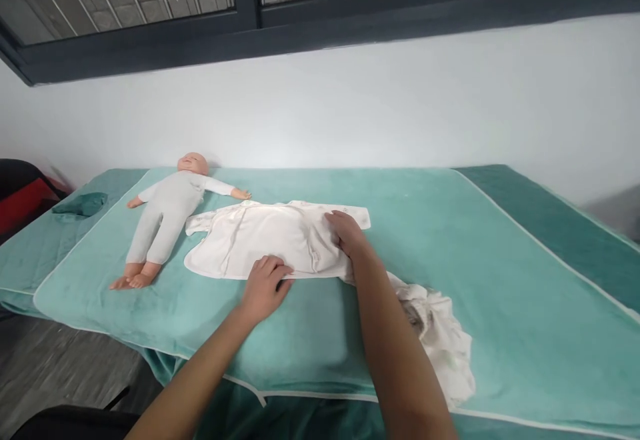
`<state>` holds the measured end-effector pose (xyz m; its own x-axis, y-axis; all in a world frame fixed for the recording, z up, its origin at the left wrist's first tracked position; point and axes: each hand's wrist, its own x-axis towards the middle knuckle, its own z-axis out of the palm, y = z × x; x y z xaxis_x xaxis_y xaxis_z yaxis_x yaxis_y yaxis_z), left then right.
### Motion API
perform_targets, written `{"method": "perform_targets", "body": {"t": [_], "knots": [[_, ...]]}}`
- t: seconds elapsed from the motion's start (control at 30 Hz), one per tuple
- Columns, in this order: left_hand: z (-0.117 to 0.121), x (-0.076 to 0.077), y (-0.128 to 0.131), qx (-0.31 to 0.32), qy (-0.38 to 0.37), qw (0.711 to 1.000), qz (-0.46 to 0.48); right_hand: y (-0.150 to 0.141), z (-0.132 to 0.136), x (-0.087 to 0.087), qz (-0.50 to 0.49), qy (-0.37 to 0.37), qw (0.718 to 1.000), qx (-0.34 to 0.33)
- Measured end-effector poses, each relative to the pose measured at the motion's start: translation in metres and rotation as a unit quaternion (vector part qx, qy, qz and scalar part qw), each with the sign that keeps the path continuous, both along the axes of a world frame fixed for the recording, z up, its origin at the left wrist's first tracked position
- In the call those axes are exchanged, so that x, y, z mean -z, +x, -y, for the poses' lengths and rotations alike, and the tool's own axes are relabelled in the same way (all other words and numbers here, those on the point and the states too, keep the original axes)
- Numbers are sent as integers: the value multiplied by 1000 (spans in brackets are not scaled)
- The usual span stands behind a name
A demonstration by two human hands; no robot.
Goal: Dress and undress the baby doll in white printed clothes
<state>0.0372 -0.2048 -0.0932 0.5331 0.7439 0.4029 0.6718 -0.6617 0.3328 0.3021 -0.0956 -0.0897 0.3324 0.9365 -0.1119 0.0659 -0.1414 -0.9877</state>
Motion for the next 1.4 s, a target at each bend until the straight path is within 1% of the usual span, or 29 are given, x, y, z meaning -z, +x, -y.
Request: {"method": "perform_targets", "body": {"t": [0.13,0.2,0.27,0.3,0.37,0.43,0.47,0.5,0.57,0.63,0.67,0.73,0.8,0.87,0.93,1.0,1.07,1.17,1.33,1.4], "knots": [[0,-1,-1,48,30,998,7,1,-6,-7,-22,-56,996,-70],[1,0,-1,49,44,998,11,2,-11,-9,-25,-73,990,-116],[3,1,0,47,57,997,13,4,-15,-9,-3,-68,989,-132],[4,2,0,47,63,997,15,4,-17,-8,27,-55,990,-123],[4,4,0,45,68,996,29,2,-19,-4,113,-22,990,-85],[-2,3,1,25,61,997,51,0,-20,-1,177,-3,983,-52],[-8,1,3,8,55,997,61,-2,-20,-1,190,0,981,-46],[-17,-1,6,-11,47,997,68,-3,-19,-1,191,-1,981,-43],[-43,-8,15,-46,33,996,70,-3,-16,-2,184,1,983,-23],[-74,-13,30,-68,18,995,63,1,-13,-4,196,20,980,30],[-90,-14,38,-69,9,996,54,3,-11,-4,220,33,973,66],[-115,-13,53,-65,-9,997,30,9,-9,-3,301,45,943,132],[-130,-8,64,-50,-14,999,-7,14,-7,-2,392,13,906,160],[-136,-1,70,-38,-6,999,-37,18,-6,-1,444,-43,878,175],[-135,5,71,-35,-1,998,-50,19,-4,-1,455,-89,862,206],[-134,7,70,-40,-4,998,-50,19,-3,-3,453,-117,852,237],[-134,7,70,-48,-8,997,-54,19,-3,-4,443,-139,857,225],[-137,6,70,-54,-13,996,-67,26,-6,-2,419,-153,878,172],[-144,5,69,-34,-15,996,-84,58,-15,8,419,-104,896,100],[-145,4,68,-32,-7,996,-80,70,-15,11,391,-75,912,100]]}}
